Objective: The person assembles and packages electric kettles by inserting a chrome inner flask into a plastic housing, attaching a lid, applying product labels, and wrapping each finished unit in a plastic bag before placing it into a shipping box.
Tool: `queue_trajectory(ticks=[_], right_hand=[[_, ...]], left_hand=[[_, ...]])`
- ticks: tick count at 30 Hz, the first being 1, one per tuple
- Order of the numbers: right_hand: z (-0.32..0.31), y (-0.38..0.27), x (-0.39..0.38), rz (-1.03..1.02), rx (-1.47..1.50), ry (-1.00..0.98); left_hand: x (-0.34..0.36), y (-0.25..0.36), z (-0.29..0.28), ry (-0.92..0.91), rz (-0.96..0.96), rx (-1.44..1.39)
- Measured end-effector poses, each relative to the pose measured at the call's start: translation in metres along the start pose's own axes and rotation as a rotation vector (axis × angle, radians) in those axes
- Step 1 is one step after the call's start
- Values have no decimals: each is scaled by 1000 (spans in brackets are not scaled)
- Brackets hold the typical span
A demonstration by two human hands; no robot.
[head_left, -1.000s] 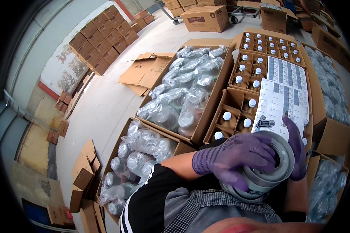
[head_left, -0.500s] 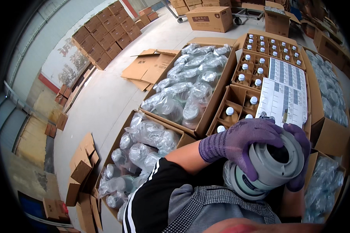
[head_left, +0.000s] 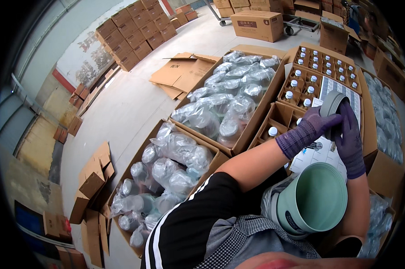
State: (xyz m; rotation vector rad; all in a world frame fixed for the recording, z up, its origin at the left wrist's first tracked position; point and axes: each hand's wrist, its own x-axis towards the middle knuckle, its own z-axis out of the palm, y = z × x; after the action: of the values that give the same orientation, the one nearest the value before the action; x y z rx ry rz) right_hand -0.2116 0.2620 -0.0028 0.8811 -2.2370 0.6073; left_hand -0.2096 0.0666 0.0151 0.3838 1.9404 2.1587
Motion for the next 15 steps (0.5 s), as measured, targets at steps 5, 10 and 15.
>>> queue_trajectory(ticks=[5, 10, 15], right_hand=[[36, 47, -29, 785, 994, -134], [13, 0, -13, 78, 62, 88], [40, 11, -23, 487, 383, 121]], left_hand=[[7, -22, 1, -7, 583, 614], [0, -15, -6, 104, 18, 17], [5, -29, 21, 69, 411, 393]])
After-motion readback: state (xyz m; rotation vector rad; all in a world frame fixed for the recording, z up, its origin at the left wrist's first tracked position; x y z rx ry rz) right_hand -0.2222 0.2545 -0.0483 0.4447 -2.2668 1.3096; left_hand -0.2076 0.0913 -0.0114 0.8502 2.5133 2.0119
